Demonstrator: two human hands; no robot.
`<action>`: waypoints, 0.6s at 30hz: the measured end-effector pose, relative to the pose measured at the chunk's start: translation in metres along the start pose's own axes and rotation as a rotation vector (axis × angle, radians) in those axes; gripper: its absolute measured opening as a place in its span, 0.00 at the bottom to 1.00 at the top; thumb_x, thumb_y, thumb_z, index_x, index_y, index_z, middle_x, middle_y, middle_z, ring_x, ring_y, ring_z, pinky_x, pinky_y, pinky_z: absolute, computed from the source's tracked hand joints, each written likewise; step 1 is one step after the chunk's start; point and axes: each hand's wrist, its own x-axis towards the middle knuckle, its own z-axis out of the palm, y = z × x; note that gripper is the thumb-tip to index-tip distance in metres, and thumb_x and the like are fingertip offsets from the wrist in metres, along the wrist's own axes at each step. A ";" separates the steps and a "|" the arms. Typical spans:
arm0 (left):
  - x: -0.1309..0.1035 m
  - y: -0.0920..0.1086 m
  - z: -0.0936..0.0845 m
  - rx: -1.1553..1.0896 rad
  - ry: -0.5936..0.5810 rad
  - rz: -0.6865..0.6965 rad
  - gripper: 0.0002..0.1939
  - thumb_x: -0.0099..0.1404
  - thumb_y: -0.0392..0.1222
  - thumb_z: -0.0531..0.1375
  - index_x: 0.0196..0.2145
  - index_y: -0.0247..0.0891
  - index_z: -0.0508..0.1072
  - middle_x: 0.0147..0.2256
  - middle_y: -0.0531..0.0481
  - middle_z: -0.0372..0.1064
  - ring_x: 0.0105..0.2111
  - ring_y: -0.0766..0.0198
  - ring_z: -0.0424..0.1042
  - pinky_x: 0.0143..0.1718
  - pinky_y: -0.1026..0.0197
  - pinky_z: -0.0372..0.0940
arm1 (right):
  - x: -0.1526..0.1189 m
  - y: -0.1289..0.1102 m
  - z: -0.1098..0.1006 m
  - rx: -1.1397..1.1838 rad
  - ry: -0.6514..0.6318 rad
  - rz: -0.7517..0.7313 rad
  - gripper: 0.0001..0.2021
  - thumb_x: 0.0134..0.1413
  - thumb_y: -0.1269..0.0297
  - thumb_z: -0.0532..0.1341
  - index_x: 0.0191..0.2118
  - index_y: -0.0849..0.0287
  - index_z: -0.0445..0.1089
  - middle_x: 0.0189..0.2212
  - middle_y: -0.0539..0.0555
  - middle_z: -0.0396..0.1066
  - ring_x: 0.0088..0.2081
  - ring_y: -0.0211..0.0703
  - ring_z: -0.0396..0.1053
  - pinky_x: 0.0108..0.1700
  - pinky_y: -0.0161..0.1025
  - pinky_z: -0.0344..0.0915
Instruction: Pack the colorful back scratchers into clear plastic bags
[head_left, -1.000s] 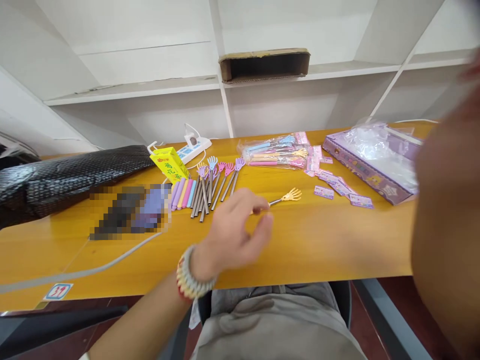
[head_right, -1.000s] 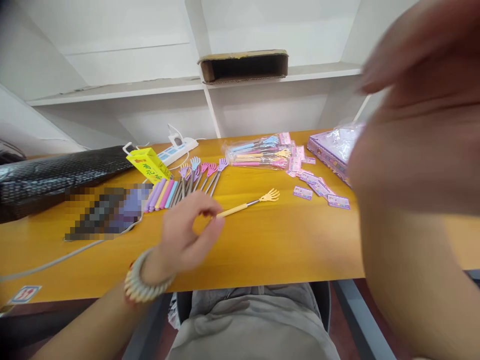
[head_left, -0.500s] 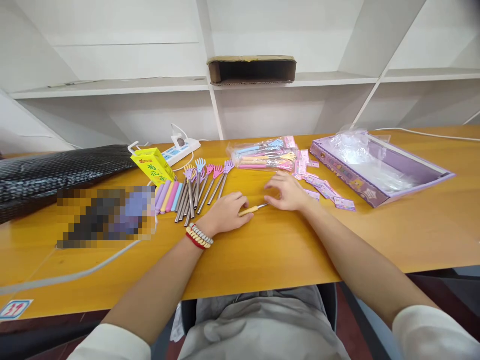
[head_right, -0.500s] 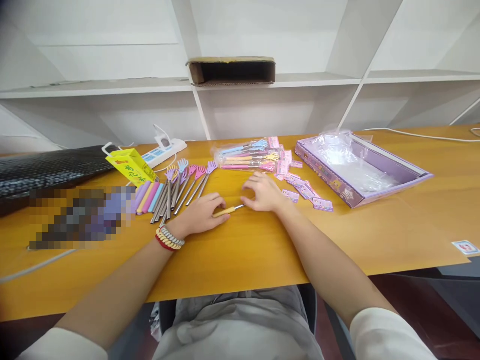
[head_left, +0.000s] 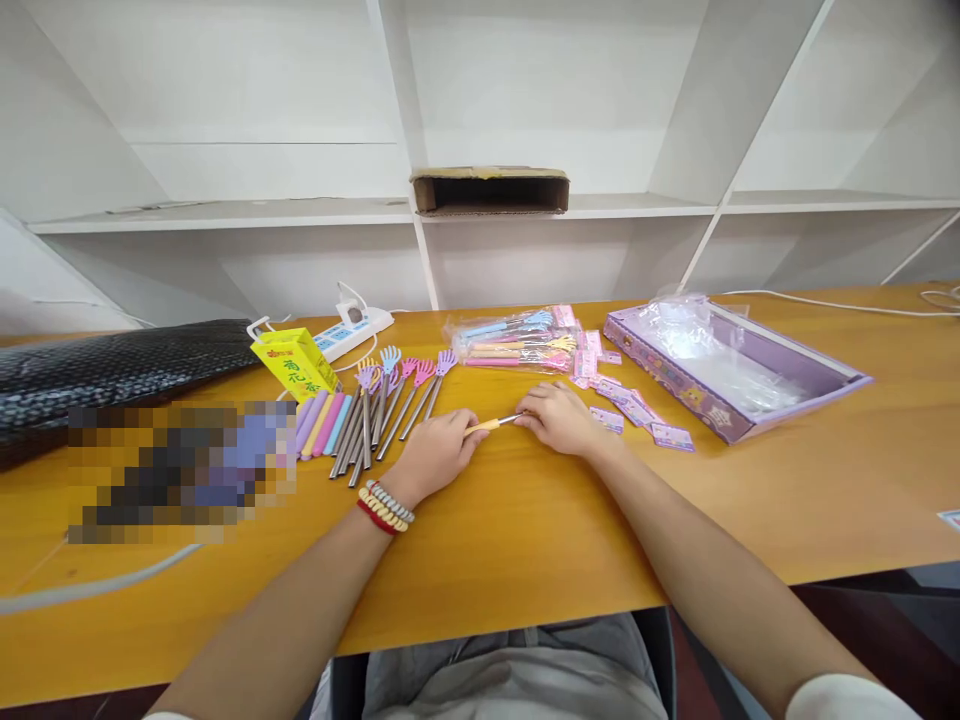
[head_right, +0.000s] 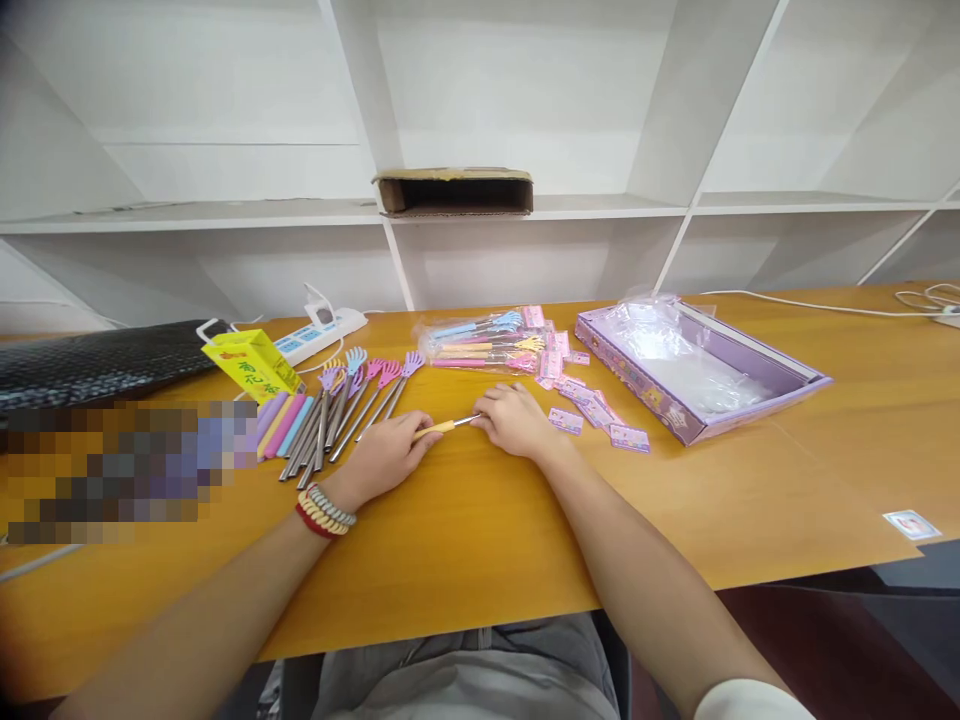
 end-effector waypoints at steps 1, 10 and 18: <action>0.000 0.001 -0.001 -0.004 0.023 0.007 0.13 0.67 0.48 0.47 0.36 0.37 0.65 0.33 0.48 0.68 0.32 0.61 0.67 0.33 0.59 0.59 | 0.000 0.001 0.001 0.006 0.008 -0.001 0.10 0.59 0.60 0.54 0.36 0.58 0.70 0.34 0.54 0.71 0.39 0.43 0.64 0.42 0.40 0.53; -0.004 0.007 -0.012 0.104 0.132 0.063 0.13 0.64 0.41 0.52 0.44 0.35 0.67 0.41 0.42 0.65 0.43 0.55 0.63 0.44 0.52 0.57 | -0.001 0.016 0.012 0.101 0.112 0.032 0.07 0.57 0.63 0.56 0.35 0.59 0.69 0.33 0.54 0.69 0.37 0.42 0.63 0.40 0.38 0.57; -0.008 0.028 -0.036 0.096 -0.027 0.206 0.15 0.68 0.41 0.45 0.35 0.35 0.69 0.34 0.44 0.67 0.36 0.59 0.64 0.39 0.56 0.57 | -0.003 0.018 0.015 0.137 0.063 0.062 0.06 0.55 0.63 0.58 0.35 0.58 0.70 0.32 0.54 0.69 0.37 0.43 0.63 0.40 0.38 0.58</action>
